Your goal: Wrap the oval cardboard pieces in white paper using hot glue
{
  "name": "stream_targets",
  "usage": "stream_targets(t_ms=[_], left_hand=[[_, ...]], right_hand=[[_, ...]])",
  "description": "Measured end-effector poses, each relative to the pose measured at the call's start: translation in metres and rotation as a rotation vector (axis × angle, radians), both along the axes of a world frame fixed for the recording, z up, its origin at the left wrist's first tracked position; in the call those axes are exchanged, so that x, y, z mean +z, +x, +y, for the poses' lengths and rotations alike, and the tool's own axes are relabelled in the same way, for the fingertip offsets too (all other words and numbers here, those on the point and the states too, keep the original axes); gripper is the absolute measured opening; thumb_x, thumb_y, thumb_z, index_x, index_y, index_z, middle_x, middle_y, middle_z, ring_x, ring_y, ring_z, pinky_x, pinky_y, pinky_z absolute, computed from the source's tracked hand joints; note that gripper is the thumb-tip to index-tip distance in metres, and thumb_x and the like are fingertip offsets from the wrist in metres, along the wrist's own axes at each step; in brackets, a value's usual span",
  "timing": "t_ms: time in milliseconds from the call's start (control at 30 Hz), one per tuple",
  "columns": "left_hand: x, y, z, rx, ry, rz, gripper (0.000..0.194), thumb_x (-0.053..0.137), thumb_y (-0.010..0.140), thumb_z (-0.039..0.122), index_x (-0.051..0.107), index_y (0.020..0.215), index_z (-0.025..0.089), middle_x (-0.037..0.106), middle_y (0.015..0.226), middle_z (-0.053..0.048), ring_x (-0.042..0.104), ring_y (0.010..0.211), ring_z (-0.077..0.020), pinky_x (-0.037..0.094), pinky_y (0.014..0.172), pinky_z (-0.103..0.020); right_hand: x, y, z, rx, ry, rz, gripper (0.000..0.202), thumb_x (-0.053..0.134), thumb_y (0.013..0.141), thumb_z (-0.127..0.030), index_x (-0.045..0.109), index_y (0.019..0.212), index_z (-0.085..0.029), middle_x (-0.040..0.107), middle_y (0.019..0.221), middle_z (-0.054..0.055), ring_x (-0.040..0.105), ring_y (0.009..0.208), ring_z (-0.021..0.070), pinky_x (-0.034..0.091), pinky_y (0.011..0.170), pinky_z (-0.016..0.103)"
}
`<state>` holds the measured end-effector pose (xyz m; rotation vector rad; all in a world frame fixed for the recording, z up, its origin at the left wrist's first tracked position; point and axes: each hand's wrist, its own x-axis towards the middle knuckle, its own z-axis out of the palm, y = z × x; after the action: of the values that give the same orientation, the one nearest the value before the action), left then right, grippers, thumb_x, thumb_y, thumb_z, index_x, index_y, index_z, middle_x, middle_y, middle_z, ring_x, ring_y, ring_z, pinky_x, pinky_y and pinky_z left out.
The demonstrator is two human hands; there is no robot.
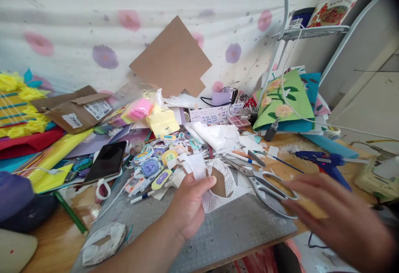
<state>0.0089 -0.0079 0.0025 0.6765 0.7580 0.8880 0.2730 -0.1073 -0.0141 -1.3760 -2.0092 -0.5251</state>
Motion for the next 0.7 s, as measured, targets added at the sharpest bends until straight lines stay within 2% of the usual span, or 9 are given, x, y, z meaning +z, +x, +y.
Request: stream_targets(t_ms=[67,167,333,467,567,700], left_hand=[[0.000,0.000,-0.001,-0.040,-0.013,-0.016,0.024,0.070,0.067,0.017,0.066,0.091,0.013,0.073,0.075,-0.006,0.065,0.056,-0.0176,0.047,0.047,-0.025],[0.001,-0.001,-0.004,-0.112,-0.022,-0.079,0.027,0.069,0.068,0.014,0.066,0.095,0.013,0.074,0.078,-0.007,0.067,0.062,-0.0189,0.050,0.054,-0.027],[0.004,-0.002,-0.006,-0.117,-0.051,-0.081,0.028,0.067,0.067,0.010,0.066,0.096,0.011,0.074,0.081,-0.009,0.068,0.068,-0.0201,0.051,0.063,-0.029],[0.004,0.000,-0.007,-0.070,0.000,-0.011,0.028,0.066,0.069,0.010,0.065,0.097,0.010,0.073,0.083,-0.008,0.067,0.073,-0.0201,0.051,0.068,-0.029],[0.004,0.000,-0.008,-0.051,0.084,0.003,0.025,0.066,0.070,0.012,0.065,0.095,0.012,0.072,0.083,-0.007,0.066,0.073,-0.0194,0.049,0.070,-0.030],[0.000,-0.002,-0.008,-0.109,0.200,-0.005,0.012,0.065,0.074,0.018,0.065,0.086,0.015,0.069,0.075,-0.004,0.061,0.067,-0.0160,0.045,0.067,-0.027]], right_hand=[[0.007,-0.046,0.007,0.172,-0.061,-0.078,0.036,0.063,0.081,-0.011,0.057,0.114,-0.021,0.054,0.107,0.009,0.055,0.097,0.0223,0.048,0.080,0.035],[0.014,-0.076,0.018,0.307,-0.025,-0.047,0.038,0.062,0.079,-0.005,0.054,0.114,-0.018,0.048,0.110,0.008,0.048,0.104,0.0249,0.046,0.086,0.040],[0.023,-0.080,0.029,0.377,0.040,-0.024,0.023,0.055,0.079,0.002,0.060,0.097,-0.012,0.050,0.099,0.007,0.047,0.098,0.0237,0.041,0.087,0.043],[0.029,-0.082,0.030,0.422,-0.009,-0.060,0.024,0.055,0.078,0.002,0.061,0.096,-0.014,0.059,0.093,0.006,0.050,0.096,0.0228,0.040,0.089,0.043],[0.030,-0.085,0.033,0.388,-0.065,0.020,0.021,0.055,0.080,-0.001,0.060,0.094,-0.017,0.061,0.092,0.006,0.052,0.096,0.0214,0.042,0.087,0.039],[0.030,-0.090,0.036,0.283,-0.180,0.263,0.013,0.053,0.084,-0.009,0.057,0.084,-0.021,0.058,0.095,0.004,0.056,0.092,0.0177,0.046,0.078,0.032]])
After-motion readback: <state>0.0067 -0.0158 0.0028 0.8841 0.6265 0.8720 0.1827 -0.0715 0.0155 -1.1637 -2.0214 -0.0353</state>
